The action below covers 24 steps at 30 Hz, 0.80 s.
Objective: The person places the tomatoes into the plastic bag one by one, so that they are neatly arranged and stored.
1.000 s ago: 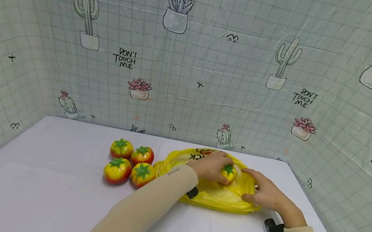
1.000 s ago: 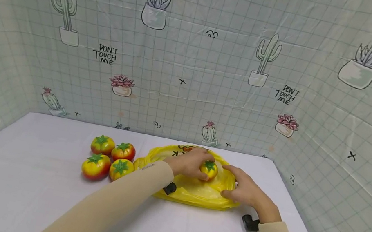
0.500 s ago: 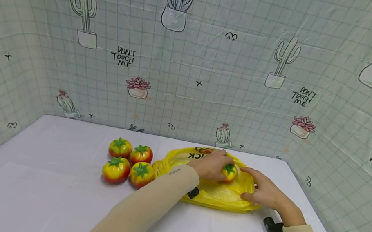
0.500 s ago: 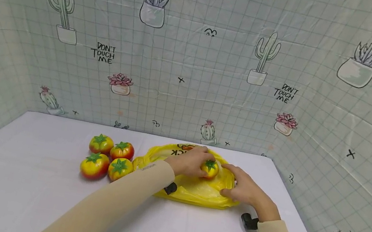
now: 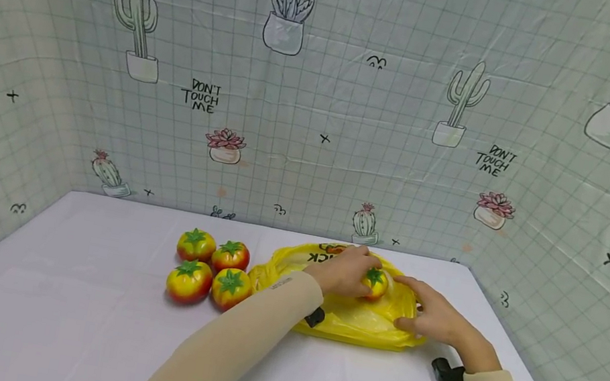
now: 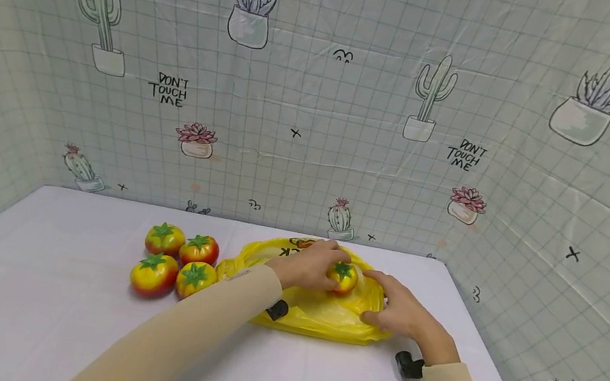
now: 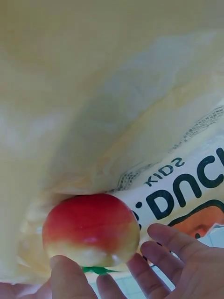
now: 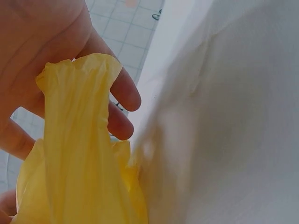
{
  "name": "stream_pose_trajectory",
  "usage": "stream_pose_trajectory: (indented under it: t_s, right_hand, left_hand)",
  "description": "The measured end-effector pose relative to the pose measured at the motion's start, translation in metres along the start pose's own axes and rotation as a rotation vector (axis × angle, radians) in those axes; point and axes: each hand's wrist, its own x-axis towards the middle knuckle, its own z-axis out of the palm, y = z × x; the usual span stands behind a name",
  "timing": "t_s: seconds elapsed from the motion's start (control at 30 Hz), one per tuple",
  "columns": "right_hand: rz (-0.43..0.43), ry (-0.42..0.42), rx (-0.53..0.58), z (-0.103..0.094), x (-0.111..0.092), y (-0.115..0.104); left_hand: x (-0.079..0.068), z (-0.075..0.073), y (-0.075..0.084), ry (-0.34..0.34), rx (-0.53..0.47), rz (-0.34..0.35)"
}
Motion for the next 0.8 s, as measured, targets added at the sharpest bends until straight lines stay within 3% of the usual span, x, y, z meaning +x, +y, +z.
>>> stream_pose_trajectory:
  t_s: [0.27,0.8]
  right_hand:
    - [0.024,-0.019,0.03,0.004,0.001,0.001]
    - [0.018,-0.002,0.002,0.001,-0.002,0.0]
  left_hand:
    - [-0.024,-0.015,-0.007,-0.006,-0.004,0.017]
    - [-0.077,-0.025,-0.015,0.059,-0.022,0.123]
